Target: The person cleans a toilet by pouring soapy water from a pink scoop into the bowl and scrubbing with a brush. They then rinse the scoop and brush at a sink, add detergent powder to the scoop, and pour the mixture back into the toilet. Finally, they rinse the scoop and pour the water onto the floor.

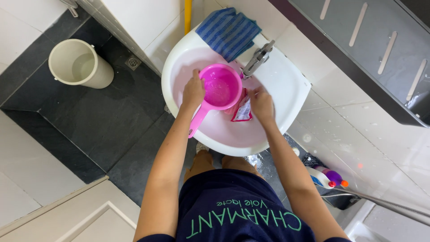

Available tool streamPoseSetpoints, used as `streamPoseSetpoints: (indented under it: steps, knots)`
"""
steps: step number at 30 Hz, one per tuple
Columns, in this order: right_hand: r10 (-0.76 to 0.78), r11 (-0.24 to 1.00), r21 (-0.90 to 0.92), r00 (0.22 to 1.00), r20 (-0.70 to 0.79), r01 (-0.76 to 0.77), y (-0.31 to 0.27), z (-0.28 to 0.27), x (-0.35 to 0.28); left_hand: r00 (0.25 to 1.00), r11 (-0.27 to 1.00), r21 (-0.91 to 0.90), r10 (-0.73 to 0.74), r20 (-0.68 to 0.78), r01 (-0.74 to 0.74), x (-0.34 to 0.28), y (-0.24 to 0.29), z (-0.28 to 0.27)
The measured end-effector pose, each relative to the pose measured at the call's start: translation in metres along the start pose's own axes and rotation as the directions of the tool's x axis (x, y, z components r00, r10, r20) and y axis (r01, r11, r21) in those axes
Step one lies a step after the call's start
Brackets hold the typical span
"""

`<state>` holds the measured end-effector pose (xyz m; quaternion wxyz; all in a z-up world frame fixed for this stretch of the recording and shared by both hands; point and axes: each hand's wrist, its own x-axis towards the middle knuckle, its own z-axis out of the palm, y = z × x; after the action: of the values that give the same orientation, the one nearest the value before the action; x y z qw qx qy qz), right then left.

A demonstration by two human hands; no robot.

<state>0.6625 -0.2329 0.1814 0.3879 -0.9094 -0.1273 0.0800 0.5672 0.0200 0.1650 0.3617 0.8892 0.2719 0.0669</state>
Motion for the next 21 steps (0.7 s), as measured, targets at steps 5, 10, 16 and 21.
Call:
streamPoseSetpoints:
  steps: [5, 10, 16, 21]
  knots:
    - [0.092, 0.921, -0.386, 0.991, 0.095, -0.048, 0.01, 0.026, -0.016, 0.999, 0.999, 0.018, -0.043, 0.006, 0.042, -0.022, 0.022, -0.023]
    - [-0.108, 0.983, -0.141, 0.993, 0.048, 0.114, 0.039, 0.032, -0.017, 0.881, 0.935, 0.224, 0.339, -0.331, -0.275, -0.05, 0.054, -0.024]
    - [0.11, 0.924, 0.328, 0.957, 0.268, -0.198, -0.03, -0.048, -0.064, 0.94, 0.93, -0.139, 0.339, -0.045, -0.342, -0.118, 0.118, -0.006]
    - [0.038, 0.913, 0.387, 0.972, 0.231, -0.127, -0.043, -0.08, -0.089, 0.93, 0.903, -0.333, 0.334, 0.154, -0.27, -0.129, 0.135, -0.004]
